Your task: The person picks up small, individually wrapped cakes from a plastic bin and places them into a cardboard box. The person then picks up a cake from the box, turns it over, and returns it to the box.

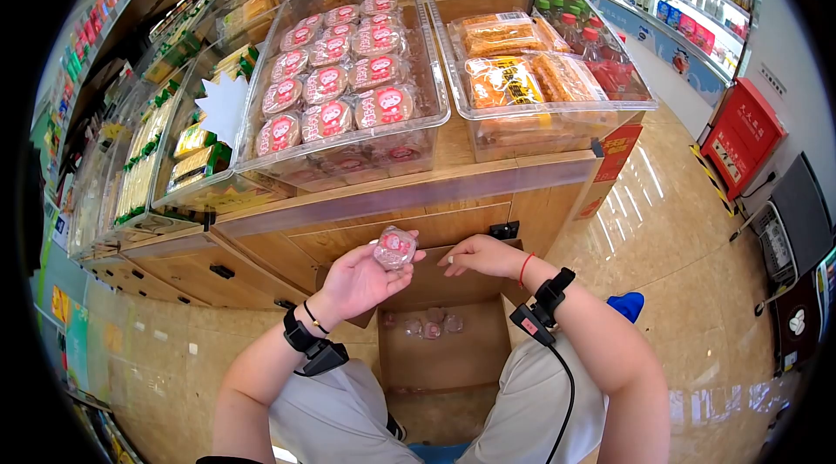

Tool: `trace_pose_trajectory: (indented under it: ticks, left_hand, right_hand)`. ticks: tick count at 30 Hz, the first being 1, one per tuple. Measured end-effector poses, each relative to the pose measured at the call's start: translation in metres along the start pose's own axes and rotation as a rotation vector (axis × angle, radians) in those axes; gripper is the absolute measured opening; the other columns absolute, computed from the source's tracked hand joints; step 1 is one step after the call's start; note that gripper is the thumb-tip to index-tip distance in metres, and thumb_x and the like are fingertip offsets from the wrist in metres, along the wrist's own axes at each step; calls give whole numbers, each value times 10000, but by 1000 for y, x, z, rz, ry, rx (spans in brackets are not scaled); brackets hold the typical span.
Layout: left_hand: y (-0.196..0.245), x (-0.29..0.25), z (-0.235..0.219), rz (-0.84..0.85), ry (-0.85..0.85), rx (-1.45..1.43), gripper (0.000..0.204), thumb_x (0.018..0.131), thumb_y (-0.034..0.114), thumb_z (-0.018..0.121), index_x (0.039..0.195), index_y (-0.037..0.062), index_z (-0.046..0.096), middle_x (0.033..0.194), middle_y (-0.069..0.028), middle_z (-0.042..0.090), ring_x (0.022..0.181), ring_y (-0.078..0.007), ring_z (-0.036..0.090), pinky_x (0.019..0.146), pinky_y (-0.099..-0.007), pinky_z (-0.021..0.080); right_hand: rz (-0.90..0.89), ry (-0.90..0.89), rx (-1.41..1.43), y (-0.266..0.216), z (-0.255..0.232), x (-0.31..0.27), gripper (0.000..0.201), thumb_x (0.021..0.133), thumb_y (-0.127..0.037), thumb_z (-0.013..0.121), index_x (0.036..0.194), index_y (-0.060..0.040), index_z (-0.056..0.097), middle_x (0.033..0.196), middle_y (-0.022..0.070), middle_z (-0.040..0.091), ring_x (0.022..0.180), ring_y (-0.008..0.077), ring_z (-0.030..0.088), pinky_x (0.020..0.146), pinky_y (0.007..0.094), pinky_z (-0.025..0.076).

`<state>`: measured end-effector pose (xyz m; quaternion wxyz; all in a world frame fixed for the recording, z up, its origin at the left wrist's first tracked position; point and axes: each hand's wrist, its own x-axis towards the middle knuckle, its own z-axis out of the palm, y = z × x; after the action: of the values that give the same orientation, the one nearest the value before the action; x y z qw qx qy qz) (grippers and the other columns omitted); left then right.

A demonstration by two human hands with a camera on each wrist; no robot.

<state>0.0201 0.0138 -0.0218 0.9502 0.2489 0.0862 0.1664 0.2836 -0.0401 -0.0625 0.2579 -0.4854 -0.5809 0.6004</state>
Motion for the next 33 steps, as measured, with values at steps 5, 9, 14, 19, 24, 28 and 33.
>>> trace_pose_trajectory:
  ticks: [5, 9, 14, 19, 24, 28, 33]
  left_hand:
    - [0, 1, -10, -19, -12, -42, 559, 933, 289, 431, 1392, -9, 314, 1298, -202, 471, 907, -200, 538, 837, -313, 453]
    - [0, 1, -2, -47, -14, 33, 568, 937, 338, 459, 1395, 25, 337, 1280, -142, 521, 904, -158, 558, 834, -294, 458]
    - [2, 1, -2, -55, 2, 168, 547, 952, 315, 450, 1424, 73, 315, 1371, -99, 471, 900, -131, 564, 831, -274, 460]
    - [2, 2, 1, -49, 5, 112, 526, 965, 276, 446, 1420, 55, 303, 1379, -129, 455, 963, -136, 579, 908, -291, 461]
    - [-1, 2, 5, 7, 16, 182, 521, 944, 159, 444, 1415, 17, 274, 1379, -206, 428, 1033, -169, 584, 979, -320, 450]
    - [0, 1, 4, -10, -7, 76, 645, 871, 31, 447, 1458, 37, 180, 1427, -270, 327, 1033, -200, 595, 962, -308, 473]
    - [2, 2, 2, -15, -54, 32, 669, 864, 27, 427, 1474, 78, 156, 1427, -275, 325, 1031, -221, 612, 944, -326, 489]
  right_hand:
    - [3, 1, -9, -1, 0, 0, 334, 899, -139, 475, 1170, -16, 626, 1026, 109, 684, 970, 169, 636, 910, 287, 471]
    - [4, 1, -13, -2, 0, -1, 334, 896, -134, 478, 1169, -14, 627, 1024, 108, 685, 968, 167, 636, 909, 286, 471]
    - [3, 0, -8, -1, 0, 0, 332, 898, -132, 473, 1167, -14, 628, 1020, 109, 686, 968, 169, 639, 907, 286, 473]
    - [-2, -2, -3, 2, -1, 0, 333, 902, -133, 468, 1169, -18, 629, 1020, 113, 686, 971, 173, 641, 906, 288, 476]
    - [-5, -1, -3, 3, -1, 1, 332, 905, -132, 464, 1171, -19, 628, 1023, 114, 686, 970, 176, 641, 908, 289, 474]
    - [-10, -2, 6, 3, -1, 1, 334, 908, -133, 460, 1174, -18, 626, 1024, 117, 685, 971, 178, 642, 909, 292, 474]
    - [-8, -5, -1, 3, -1, 1, 334, 911, -134, 456, 1175, -14, 623, 1025, 123, 683, 974, 181, 642, 911, 295, 474]
